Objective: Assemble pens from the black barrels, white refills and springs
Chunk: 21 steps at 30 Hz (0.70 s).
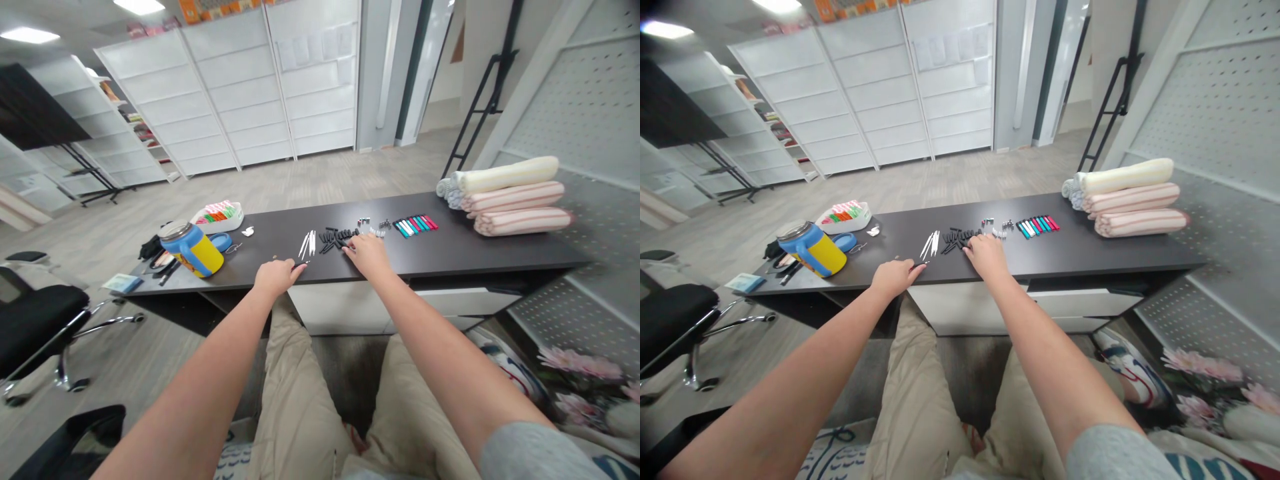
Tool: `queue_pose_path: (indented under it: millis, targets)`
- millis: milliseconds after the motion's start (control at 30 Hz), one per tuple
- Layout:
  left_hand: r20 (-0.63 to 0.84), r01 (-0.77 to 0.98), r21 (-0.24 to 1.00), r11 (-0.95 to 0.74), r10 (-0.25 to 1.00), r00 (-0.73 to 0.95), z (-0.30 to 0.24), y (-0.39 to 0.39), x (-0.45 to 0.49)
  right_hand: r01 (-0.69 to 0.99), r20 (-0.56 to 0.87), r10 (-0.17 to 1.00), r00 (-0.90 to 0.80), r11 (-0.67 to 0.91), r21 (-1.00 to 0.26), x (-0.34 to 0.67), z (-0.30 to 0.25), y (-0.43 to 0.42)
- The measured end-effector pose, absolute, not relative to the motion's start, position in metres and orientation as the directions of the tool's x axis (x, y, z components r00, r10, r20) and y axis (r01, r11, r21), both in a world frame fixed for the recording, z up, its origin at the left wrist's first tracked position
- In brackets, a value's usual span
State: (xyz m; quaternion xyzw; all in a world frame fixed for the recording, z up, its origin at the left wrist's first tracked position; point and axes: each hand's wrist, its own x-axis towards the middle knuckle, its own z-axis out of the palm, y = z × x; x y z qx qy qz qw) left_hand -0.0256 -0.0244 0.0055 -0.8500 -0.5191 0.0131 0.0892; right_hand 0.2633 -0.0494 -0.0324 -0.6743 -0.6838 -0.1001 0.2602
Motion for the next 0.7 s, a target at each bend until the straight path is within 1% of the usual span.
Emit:
queue_pose_path:
  millis: [133, 267, 367, 433, 533, 600, 700]
  targets:
    - [0.135, 0.838, -0.133, -0.529, 0.828, 0.544, -0.002, -0.02, -0.005, 0.951, 0.548, 0.836, 0.016, 0.156, -0.265, 0.265, -0.036, -0.052]
    - [0.196, 0.778, -0.116, -0.618, 0.754, 0.627, -0.004, -0.014, 0.018, 0.878, 0.611, 0.781, -0.126, 0.375, -0.298, 0.265, -0.033, -0.06]
    - [0.227, 0.725, -0.117, -0.679, 0.692, 0.685, -0.003, -0.011, 0.036, 0.805, 0.601, 0.761, -0.245, 0.505, -0.311, 0.265, -0.029, -0.065]
    - [0.237, 0.69, -0.108, -0.715, 0.656, 0.717, -0.002, -0.009, 0.047, 0.797, 0.564, 0.774, -0.288, 0.52, -0.306, 0.265, -0.027, -0.065]
    - [0.252, 0.667, -0.073, -0.742, 0.633, 0.732, -0.003, -0.007, 0.057, 0.811, 0.522, 0.805, -0.281, 0.49, -0.32, 0.268, -0.027, -0.063]
    - [0.276, 0.662, -0.044, -0.748, 0.628, 0.728, -0.007, -0.005, 0.058, 0.786, 0.522, 0.816, -0.25, 0.486, -0.383, 0.271, -0.027, -0.061]
    - [0.371, 0.651, -0.007, -0.759, 0.602, 0.707, -0.016, -0.003, 0.053, 0.715, 0.515, 0.834, -0.198, 0.482, -0.506, 0.276, -0.027, -0.061]
